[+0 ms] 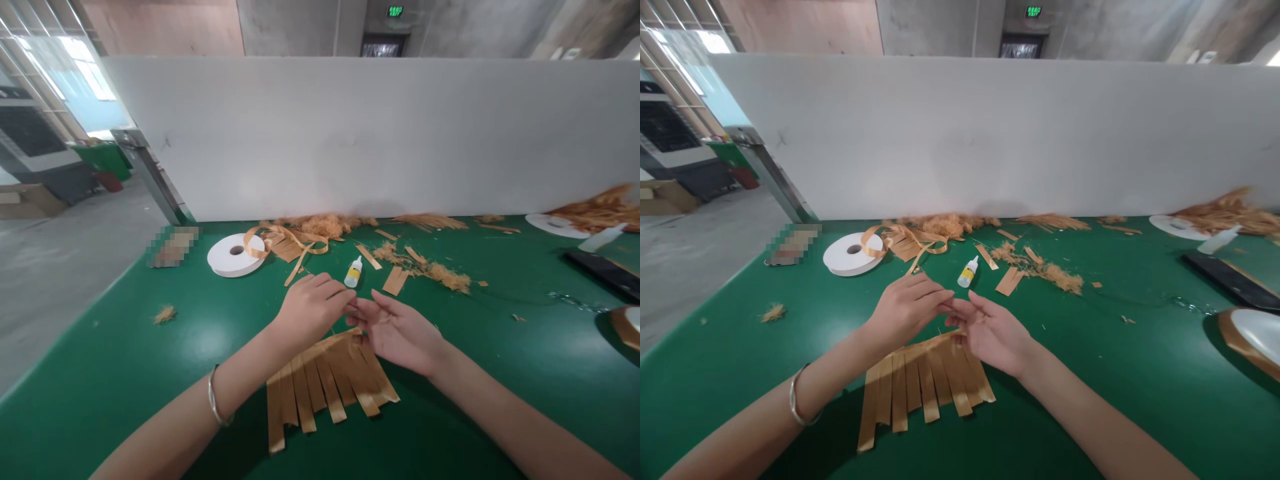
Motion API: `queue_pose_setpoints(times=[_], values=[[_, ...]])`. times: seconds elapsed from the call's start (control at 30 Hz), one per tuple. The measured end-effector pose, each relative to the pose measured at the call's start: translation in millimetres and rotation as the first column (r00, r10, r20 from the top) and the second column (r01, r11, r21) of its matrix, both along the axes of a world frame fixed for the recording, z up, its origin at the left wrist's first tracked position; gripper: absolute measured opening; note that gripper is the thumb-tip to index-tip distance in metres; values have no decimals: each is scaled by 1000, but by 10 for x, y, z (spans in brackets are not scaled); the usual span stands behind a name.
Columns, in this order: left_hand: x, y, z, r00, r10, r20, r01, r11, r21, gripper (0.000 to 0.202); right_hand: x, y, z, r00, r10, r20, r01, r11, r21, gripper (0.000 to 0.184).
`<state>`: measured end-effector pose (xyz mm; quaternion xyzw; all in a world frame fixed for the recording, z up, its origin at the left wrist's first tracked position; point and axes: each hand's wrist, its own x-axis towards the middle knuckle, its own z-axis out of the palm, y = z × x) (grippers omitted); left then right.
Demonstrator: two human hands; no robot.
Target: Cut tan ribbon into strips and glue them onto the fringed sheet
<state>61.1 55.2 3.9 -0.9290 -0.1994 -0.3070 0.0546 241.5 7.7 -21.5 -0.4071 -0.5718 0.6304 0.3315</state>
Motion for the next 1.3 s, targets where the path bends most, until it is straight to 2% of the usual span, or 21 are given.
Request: queue_pose_setpoints(times=[0.07, 0.13, 0.2, 0.33, 0.4, 0.47, 0.57, 0.67, 0.73, 0.8, 0.93, 1.07, 1.2, 1.3], values=[[-29, 41, -48, 989, -77, 124, 88, 992, -86, 25, -6, -23, 12, 999, 42, -28, -42, 999, -23, 64], [-54, 66, -87, 965, -68, 255, 124, 970, -210, 25, -5, -46, 10, 997, 83, 0, -83, 996, 18, 66], [-65, 80, -105, 938, 39, 346, 98, 924, -371, 24, 1, -62, 6, 991, 100, 90, -109, 989, 100, 67], [-89, 139, -88, 866, 239, 440, 112, 763, -636, 17, 37, -62, 1, 959, 56, 278, -133, 955, 264, 67], [-128, 196, -61, 819, 312, 483, 139, 707, -693, 15, 71, -46, -11, 965, 40, 258, -111, 957, 267, 67], [-186, 260, -31, 774, 387, 501, 127, 680, -722, 15, 109, -18, -35, 980, 29, 195, -72, 973, 219, 68], [-274, 336, -23, 744, 480, 464, 10, 688, -726, 23, 148, 48, -82, 995, -33, 96, 19, 989, 145, 67], [-308, 354, -96, 827, 429, 364, -103, 752, -651, 38, 141, 123, -123, 991, -133, -15, 134, 988, 75, 60], [-289, 337, -173, 889, 340, 305, -87, 782, -617, 38, 111, 158, -148, 972, -202, -117, 204, 979, 8, 45], [-245, 314, -245, 932, 257, 257, -48, 787, -615, 34, 76, 177, -174, 930, -271, -248, 255, 962, -96, 26], [-148, 323, -322, 976, 122, 180, 18, 779, -627, 30, 66, 209, -236, 829, -405, -386, 322, 910, -262, 34], [-123, 403, -339, 990, 44, 137, 49, 790, -611, 34, 167, 288, -317, 774, -478, -415, 408, 878, -251, 35], [-180, 462, -343, 997, 32, 71, 12, 835, -550, 53, 293, 364, -428, 705, -513, -489, 470, 855, -221, 38], [-227, 495, -309, 995, 96, 24, -66, 824, -563, 41, 367, 396, -506, 693, -504, -515, 474, 857, -202, 37]])
